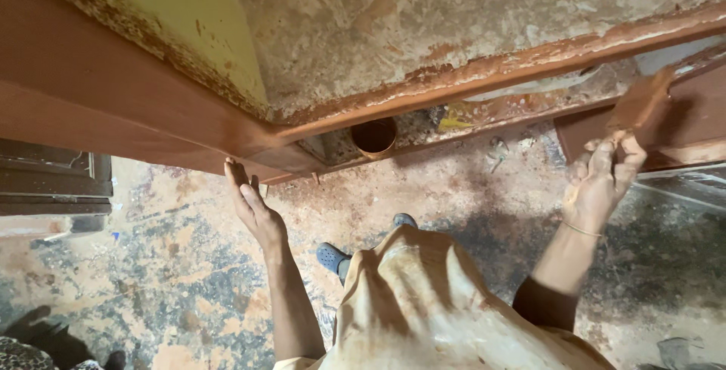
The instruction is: The person paints a wooden door frame and adjacent trim with brown paint using a brush. They repeatedly dip the brush into a small paint can and apply paint to the vertical and horizontal surfaces of the frame.
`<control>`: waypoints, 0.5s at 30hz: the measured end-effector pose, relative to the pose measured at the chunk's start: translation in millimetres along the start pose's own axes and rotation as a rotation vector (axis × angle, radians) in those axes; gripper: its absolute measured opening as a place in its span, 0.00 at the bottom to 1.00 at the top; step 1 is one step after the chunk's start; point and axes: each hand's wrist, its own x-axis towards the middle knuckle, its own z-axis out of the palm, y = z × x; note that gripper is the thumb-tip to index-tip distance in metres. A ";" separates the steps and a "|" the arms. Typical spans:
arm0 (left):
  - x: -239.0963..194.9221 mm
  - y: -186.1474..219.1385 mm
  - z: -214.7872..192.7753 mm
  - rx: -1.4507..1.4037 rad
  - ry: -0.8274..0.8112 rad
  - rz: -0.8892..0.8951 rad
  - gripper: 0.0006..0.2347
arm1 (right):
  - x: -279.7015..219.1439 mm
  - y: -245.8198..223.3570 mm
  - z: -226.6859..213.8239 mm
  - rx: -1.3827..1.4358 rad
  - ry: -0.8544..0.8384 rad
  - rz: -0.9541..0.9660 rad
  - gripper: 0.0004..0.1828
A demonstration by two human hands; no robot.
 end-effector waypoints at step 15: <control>2.7 -3.2 -1.9 -0.017 -0.022 -0.003 0.26 | -101.6 56.8 106.5 0.045 -0.929 0.156 0.14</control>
